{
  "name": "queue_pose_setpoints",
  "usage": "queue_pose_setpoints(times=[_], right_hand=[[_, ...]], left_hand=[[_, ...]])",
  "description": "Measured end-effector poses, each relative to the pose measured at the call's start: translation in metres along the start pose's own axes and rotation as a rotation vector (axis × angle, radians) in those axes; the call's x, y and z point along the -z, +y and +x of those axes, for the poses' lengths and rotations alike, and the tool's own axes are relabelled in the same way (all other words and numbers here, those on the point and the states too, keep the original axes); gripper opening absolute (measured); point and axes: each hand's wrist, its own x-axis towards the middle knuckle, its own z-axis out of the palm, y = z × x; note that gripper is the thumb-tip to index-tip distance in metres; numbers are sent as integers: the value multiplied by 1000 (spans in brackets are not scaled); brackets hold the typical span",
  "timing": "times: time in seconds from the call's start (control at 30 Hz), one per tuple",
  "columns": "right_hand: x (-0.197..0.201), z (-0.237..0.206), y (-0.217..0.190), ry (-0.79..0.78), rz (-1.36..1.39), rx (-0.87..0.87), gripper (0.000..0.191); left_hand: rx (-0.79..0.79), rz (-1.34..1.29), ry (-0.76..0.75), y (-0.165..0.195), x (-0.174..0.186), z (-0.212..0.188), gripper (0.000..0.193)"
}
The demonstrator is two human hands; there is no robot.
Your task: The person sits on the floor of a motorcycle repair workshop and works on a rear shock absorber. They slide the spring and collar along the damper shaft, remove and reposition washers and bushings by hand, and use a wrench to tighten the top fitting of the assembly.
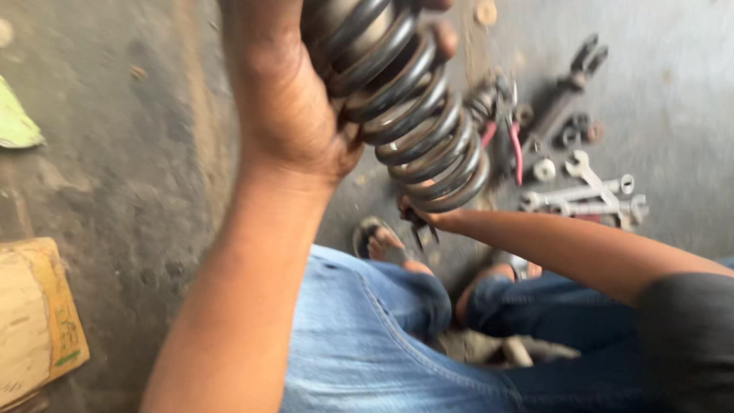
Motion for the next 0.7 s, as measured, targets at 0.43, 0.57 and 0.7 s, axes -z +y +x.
queue_pose_setpoints(times=[0.43,0.57,0.7], right_hand=[[37,-134,-327,302,-553,-322,66],[28,-162,-320,283,-755,-147,65],[18,-173,-320,269,-847,-44,65]], left_hand=[[-62,-557,551,56,37,35,51],[-25,-513,563,54,34,24,55],[-75,-430,624,58,24,20,52]])
